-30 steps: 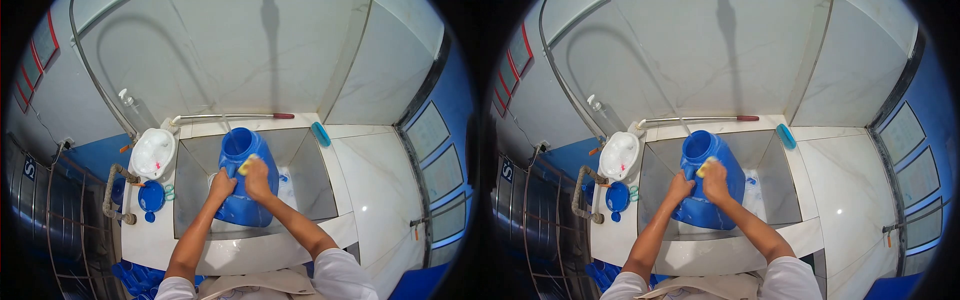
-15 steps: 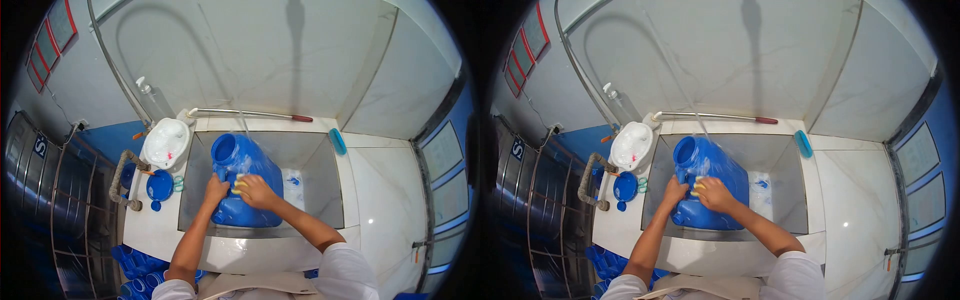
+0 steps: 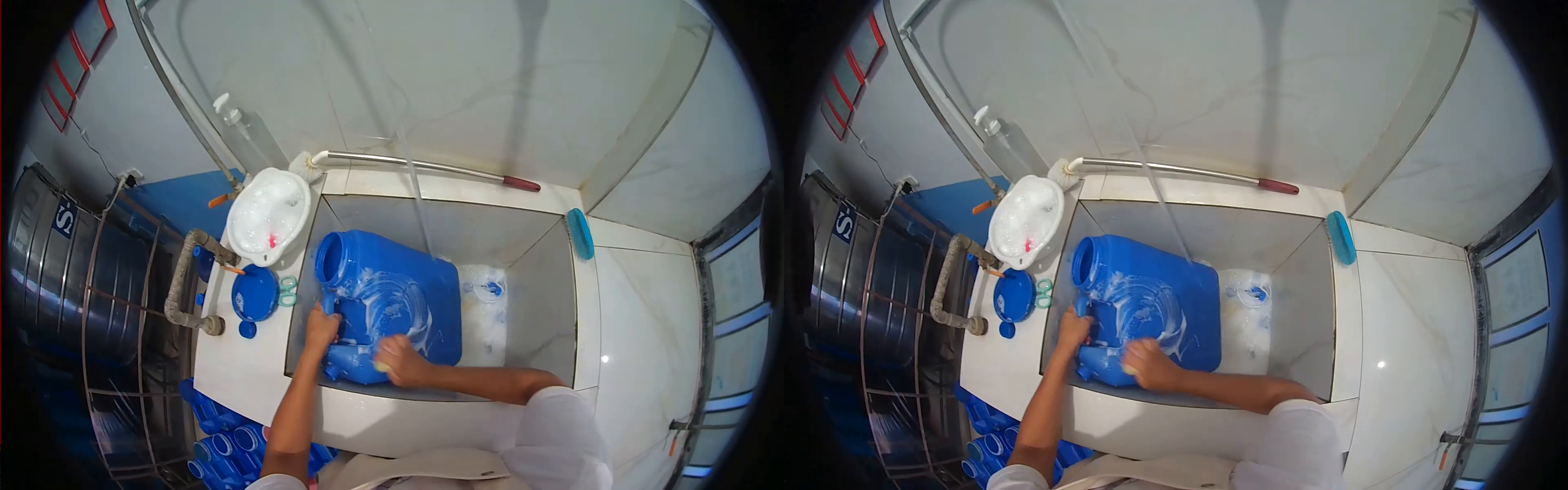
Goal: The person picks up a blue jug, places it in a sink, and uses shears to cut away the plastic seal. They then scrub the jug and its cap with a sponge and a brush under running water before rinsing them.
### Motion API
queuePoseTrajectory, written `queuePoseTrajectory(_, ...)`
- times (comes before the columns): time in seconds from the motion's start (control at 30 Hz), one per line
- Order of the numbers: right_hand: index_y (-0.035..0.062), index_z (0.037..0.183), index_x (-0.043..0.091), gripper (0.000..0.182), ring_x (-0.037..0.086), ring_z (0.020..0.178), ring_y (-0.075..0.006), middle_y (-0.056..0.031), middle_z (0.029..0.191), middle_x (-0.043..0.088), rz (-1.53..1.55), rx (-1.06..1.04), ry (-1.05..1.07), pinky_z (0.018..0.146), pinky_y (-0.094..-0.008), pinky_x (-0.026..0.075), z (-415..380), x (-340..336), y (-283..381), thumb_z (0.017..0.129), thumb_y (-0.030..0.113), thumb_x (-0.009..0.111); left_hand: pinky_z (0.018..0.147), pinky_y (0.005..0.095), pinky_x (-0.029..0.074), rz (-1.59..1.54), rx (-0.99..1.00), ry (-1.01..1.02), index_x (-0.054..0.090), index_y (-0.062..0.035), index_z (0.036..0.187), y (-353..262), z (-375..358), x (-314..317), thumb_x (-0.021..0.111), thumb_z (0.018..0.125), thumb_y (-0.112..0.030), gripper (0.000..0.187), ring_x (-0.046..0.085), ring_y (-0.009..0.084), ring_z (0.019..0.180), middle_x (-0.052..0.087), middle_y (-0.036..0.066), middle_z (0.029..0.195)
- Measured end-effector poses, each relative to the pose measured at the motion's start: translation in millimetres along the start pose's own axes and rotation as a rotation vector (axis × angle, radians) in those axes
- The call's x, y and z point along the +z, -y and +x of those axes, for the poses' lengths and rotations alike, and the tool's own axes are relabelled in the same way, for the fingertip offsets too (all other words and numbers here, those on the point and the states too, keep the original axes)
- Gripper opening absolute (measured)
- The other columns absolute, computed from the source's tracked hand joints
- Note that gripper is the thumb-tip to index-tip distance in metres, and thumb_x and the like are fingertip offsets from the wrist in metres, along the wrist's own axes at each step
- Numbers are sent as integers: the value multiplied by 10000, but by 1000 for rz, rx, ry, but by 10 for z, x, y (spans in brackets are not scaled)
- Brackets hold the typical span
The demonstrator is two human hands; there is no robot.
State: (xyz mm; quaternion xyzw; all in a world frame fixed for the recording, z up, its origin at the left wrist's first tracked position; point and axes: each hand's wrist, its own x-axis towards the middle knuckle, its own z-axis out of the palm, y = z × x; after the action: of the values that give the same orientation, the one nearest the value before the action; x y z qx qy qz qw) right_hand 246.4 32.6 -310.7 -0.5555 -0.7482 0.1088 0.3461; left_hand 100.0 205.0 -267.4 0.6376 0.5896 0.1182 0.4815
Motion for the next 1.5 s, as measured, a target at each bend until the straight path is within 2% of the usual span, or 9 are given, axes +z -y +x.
queuePoseTrajectory(0.17,-22,961,569,208,517,947,-332,-232,894,556,219,541,-644,811,-456,404,878,191,-1670,851,124,470,320,320,403,45,26,-48,514,17,1070,49,70,12,573,747,-39,333,519,189,369,548,116,575)
queuePoseTrajectory(0.23,-29,972,562,212,503,979,-350,-246,875,557,-431,486,-467,848,-439,398,-83,304,-2022,858,128,476,321,320,404,53,6,-42,520,13,1058,51,74,-4,575,746,-39,320,520,189,370,549,116,575)
queuePoseTrajectory(0.27,-36,1041,538,259,464,1033,-382,-259,1013,531,177,1011,-566,913,-453,366,-193,-19,-1393,854,135,488,324,321,406,52,8,-45,520,18,1038,12,37,1,577,744,-41,304,523,195,373,555,120,585)
queuePoseTrajectory(0.33,-53,1180,462,394,386,1142,-434,-279,1218,424,-547,772,-410,985,-509,299,-1038,1004,-1170,849,158,502,326,323,407,52,8,-46,520,23,1017,-43,80,8,579,742,-43,289,526,200,376,562,125,594)
queuePoseTrajectory(0.47,-53,1275,380,481,274,1249,-466,-281,1340,308,45,82,-270,1040,-547,214,218,-70,-26,852,147,492,342,326,406,178,173,-129,556,-6,1003,647,444,31,583,732,-41,274,527,196,378,571,118,606)
queuePoseTrajectory(0.8,-79,1337,238,573,246,1260,-460,-312,1336,288,-79,1359,-353,1068,-505,151,-726,926,-1189,925,279,415,541,382,484,126,-12,-82,589,-23,988,19,65,-27,578,726,-57,265,622,269,584,627,154,694)
queuePoseTrajectory(1.0,-37,1300,343,451,297,1260,-404,-273,1290,344,-223,323,-563,1041,-456,258,833,-1118,-47,928,210,412,639,365,492,154,508,-31,607,-46,947,-320,-270,45,612,751,-158,226,640,289,646,638,123,676)
queuePoseTrajectory(1.2,16,1195,509,337,482,1128,-202,-134,1182,546,1081,778,-197,953,-333,380,-29,-1567,-1534,946,209,391,625,431,492,512,647,96,568,-24,998,-669,-744,189,677,751,-409,471,619,391,691,626,206,705)
queuePoseTrajectory(1.5,9,1124,559,383,493,1120,-238,-164,1209,528,326,494,213,952,-304,376,-140,-2846,-822,930,269,354,524,435,474,824,1065,437,520,1,984,-1676,-1171,784,591,737,-587,642,598,374,591,592,186,625)
